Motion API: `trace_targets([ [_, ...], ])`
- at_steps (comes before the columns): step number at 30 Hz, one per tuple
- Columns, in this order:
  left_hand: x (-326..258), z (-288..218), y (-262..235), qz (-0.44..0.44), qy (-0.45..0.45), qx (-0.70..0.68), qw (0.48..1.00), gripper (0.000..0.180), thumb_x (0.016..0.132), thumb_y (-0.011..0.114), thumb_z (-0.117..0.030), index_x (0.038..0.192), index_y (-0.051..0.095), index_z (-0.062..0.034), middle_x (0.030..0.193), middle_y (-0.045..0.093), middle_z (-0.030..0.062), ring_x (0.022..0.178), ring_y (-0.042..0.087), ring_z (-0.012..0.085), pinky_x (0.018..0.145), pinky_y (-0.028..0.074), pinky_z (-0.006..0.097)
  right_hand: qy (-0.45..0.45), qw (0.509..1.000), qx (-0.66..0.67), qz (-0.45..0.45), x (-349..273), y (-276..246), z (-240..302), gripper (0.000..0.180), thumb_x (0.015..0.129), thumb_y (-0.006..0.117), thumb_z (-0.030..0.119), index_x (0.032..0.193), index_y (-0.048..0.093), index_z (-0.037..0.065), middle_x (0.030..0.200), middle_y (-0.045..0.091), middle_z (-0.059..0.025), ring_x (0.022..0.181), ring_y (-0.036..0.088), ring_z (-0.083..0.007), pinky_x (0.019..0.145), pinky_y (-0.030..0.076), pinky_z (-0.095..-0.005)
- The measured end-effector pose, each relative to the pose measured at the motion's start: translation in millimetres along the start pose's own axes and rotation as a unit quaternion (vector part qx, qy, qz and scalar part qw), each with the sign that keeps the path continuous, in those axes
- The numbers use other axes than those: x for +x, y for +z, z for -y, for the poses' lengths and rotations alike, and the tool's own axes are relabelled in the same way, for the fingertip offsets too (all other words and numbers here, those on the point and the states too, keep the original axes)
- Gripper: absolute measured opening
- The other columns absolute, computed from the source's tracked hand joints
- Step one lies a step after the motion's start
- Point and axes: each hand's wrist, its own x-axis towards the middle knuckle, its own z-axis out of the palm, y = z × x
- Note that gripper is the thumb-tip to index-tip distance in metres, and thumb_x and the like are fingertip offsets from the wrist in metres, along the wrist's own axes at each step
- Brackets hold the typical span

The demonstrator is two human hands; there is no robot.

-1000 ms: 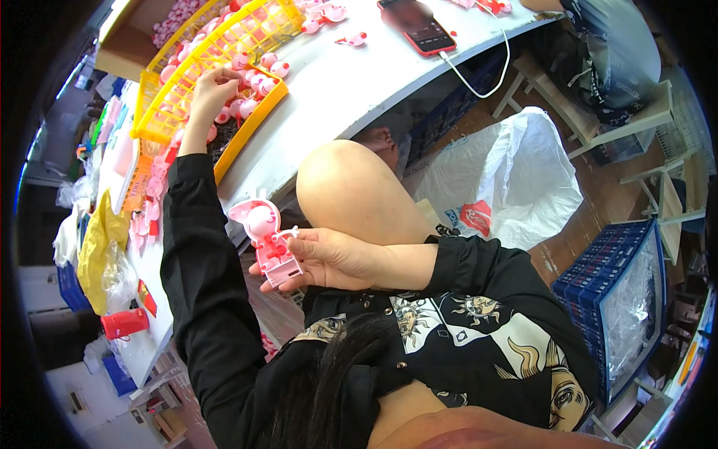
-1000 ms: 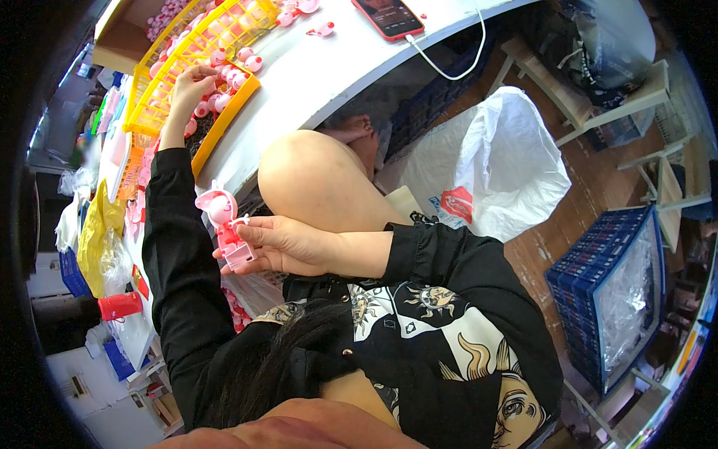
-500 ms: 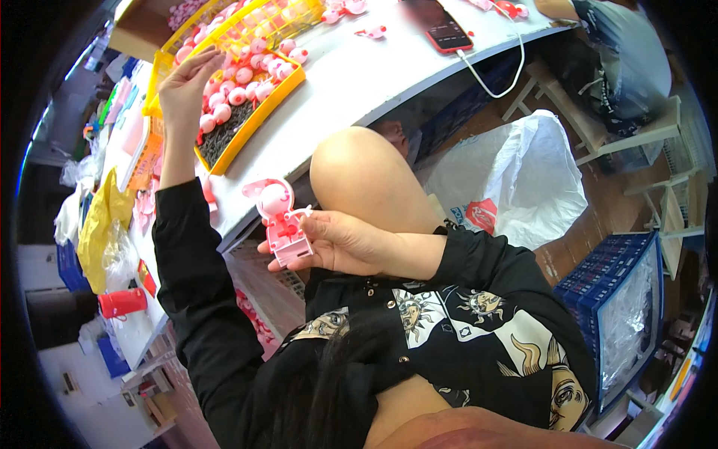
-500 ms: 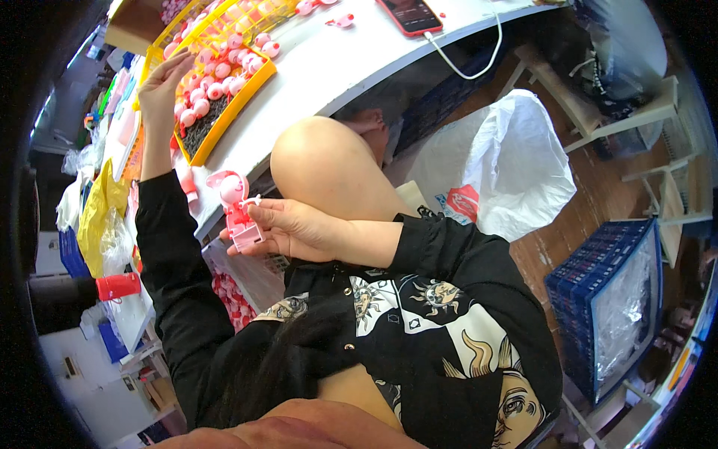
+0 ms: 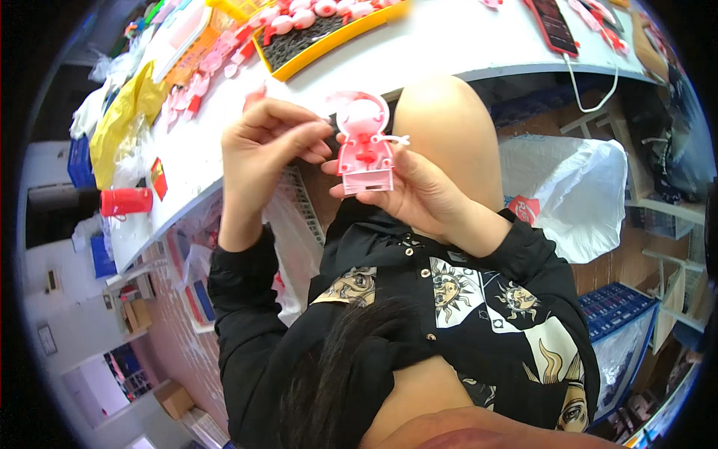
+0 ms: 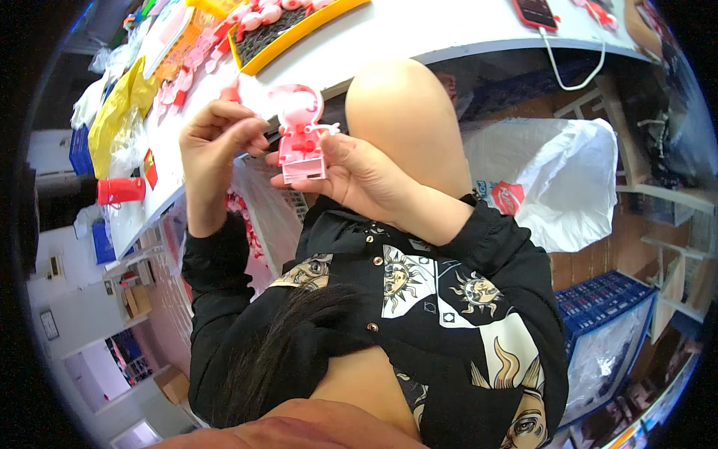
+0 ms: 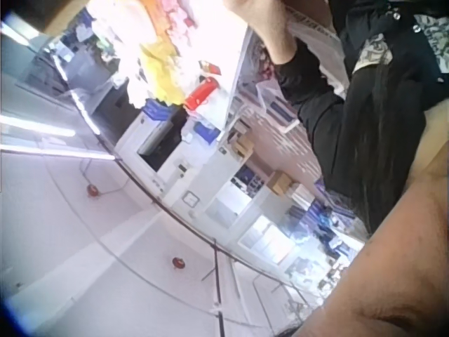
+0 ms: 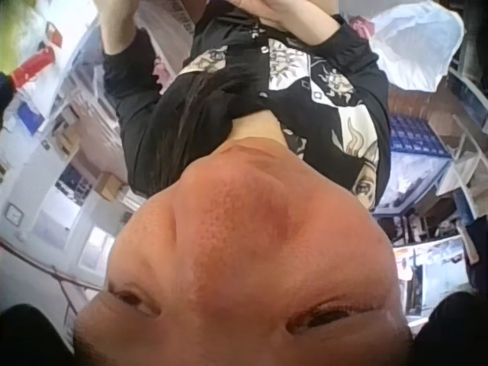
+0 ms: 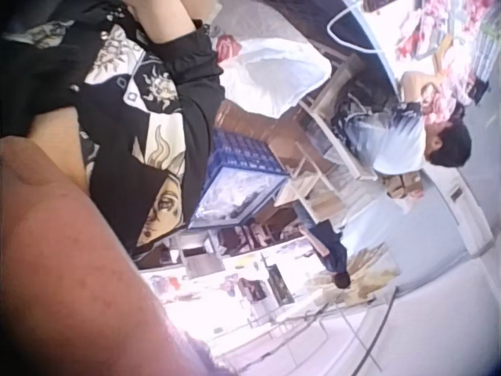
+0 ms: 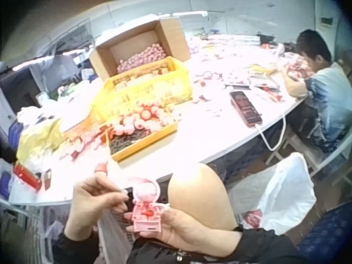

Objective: The person assembles plastic toys by hand, picking up components from the table and fitting the pieces together.

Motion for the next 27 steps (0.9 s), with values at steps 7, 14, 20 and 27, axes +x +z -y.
trace_targets([
  [7, -10.1, 10.1, 8.5, 0.014, 0.015, 0.003, 1.000, 0.008, 0.082, 0.066, 0.002, 0.090, 0.067, 0.0030, 0.080, 0.067, 0.0059, 0.066, 0.062, 0.0069, 0.054, 0.047, 0.015, -0.009, 1.000, -0.006, 0.026, 0.4, -1.4, -0.1, 0.061, 0.092, 0.054, 0.039, 0.130, 0.038, -0.005, 0.123, 0.052, -0.0224, 0.113, 0.055, -0.0362, 0.087, 0.053, -0.0309],
  [14, -4.2, 17.7, 6.9, 0.047, 0.099, 0.078, 0.991, 0.012, 0.080, 0.068, 0.002, 0.091, 0.069, 0.0014, 0.083, 0.062, 0.0032, 0.070, 0.058, 0.0055, 0.057, 0.044, 0.016, 0.000, 1.000, 0.003, 0.013, 0.2, -4.5, -0.2, 0.058, 0.093, 0.051, 0.038, 0.129, 0.039, -0.006, 0.126, 0.050, -0.0233, 0.113, 0.055, -0.0364, 0.087, 0.053, -0.0313],
  [20, -6.9, 10.2, 3.7, 0.090, 0.118, 0.132, 0.980, 0.022, 0.078, 0.066, 0.004, 0.098, 0.069, -0.0009, 0.084, 0.062, 0.0044, 0.078, 0.060, 0.0112, 0.066, 0.048, 0.022, -0.002, 1.000, 0.014, 0.005, -1.6, -5.1, -0.3, 0.057, 0.093, 0.051, 0.037, 0.129, 0.039, -0.006, 0.123, 0.052, -0.0212, 0.113, 0.055, -0.0369, 0.087, 0.053, -0.0313],
  [27, -9.3, 1.7, 2.7, 0.087, 0.234, 0.308, 0.918, 0.024, 0.078, 0.063, 0.005, 0.100, 0.068, -0.0028, 0.087, 0.063, 0.0079, 0.077, 0.063, 0.0179, 0.067, 0.049, 0.026, -0.001, 1.000, 0.024, 0.019, 0.2, -4.8, 0.4, 0.058, 0.094, 0.050, 0.036, 0.131, 0.036, -0.006, 0.127, 0.049, -0.0234, 0.114, 0.054, -0.0373, 0.089, 0.053, -0.0316],
])
